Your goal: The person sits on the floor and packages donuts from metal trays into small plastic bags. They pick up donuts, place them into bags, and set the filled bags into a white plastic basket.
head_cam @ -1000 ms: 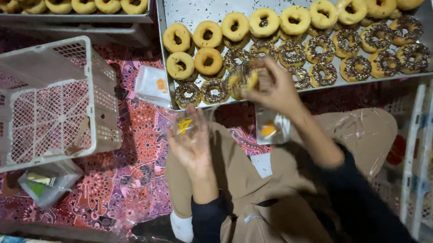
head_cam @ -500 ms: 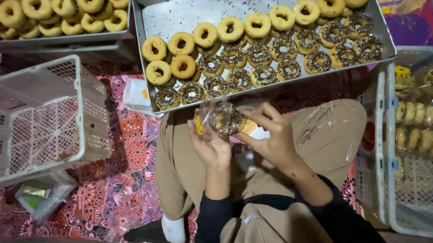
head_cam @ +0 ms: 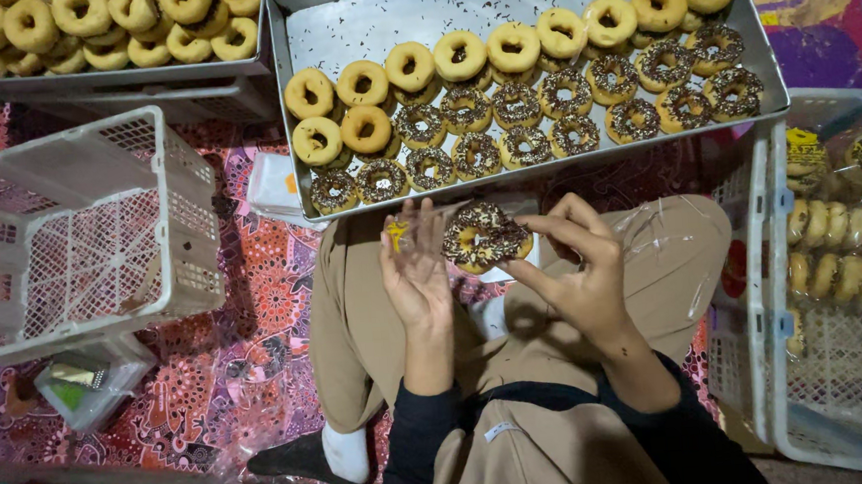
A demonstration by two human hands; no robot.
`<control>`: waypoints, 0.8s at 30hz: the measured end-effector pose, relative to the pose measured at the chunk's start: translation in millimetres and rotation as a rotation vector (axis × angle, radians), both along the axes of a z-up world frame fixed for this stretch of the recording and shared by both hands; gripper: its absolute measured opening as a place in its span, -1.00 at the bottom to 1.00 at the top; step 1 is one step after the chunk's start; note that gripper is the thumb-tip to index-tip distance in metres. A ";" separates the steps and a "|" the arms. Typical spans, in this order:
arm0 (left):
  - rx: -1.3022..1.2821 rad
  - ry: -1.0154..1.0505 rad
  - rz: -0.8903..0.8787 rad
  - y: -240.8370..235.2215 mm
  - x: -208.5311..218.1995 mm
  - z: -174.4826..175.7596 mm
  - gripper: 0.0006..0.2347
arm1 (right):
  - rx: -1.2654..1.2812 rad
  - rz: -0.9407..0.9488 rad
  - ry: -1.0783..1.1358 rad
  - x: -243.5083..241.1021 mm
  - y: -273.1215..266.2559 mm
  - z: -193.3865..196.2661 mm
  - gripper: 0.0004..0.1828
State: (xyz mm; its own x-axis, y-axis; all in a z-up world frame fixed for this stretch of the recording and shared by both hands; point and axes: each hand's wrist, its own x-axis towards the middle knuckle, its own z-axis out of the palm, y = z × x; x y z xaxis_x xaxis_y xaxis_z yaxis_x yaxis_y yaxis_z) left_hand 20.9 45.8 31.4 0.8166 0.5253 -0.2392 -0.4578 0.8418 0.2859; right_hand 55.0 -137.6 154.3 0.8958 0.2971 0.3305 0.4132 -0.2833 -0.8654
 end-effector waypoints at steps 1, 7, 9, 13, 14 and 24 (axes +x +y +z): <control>0.004 -0.034 -0.005 -1.8 -0.1 2.6 -0.73 | -0.023 -0.007 -0.015 -1.3 2.3 2.1 -0.49; 0.092 -0.172 -0.102 -27.3 -1.4 36.4 -0.65 | -0.269 0.013 -0.308 -5.7 24.2 -6.0 -0.46; 0.094 -0.192 -0.111 -27.5 -0.5 46.1 -0.58 | -0.242 0.086 -0.243 -7.0 27.7 -14.9 -0.52; 0.184 -0.099 -0.133 -23.8 -4.4 49.6 -0.43 | 0.247 0.247 0.186 -5.0 26.7 -24.3 -0.59; 0.238 -0.076 -0.153 -26.4 -7.0 46.0 -0.40 | 0.398 0.249 0.276 -2.0 24.4 -24.1 -0.55; 1.552 0.096 -0.029 -9.7 -42.6 59.3 -0.89 | -0.068 0.585 0.063 22.9 -12.6 17.4 -0.71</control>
State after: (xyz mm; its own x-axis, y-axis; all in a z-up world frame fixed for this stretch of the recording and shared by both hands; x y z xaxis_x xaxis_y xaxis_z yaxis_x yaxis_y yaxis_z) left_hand -21.7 36.1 90.7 0.8444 0.2836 0.4546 -0.3767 -0.2890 0.8801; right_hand 78.0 -150.2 171.6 0.5938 0.7665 0.2447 0.4660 -0.0798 -0.8812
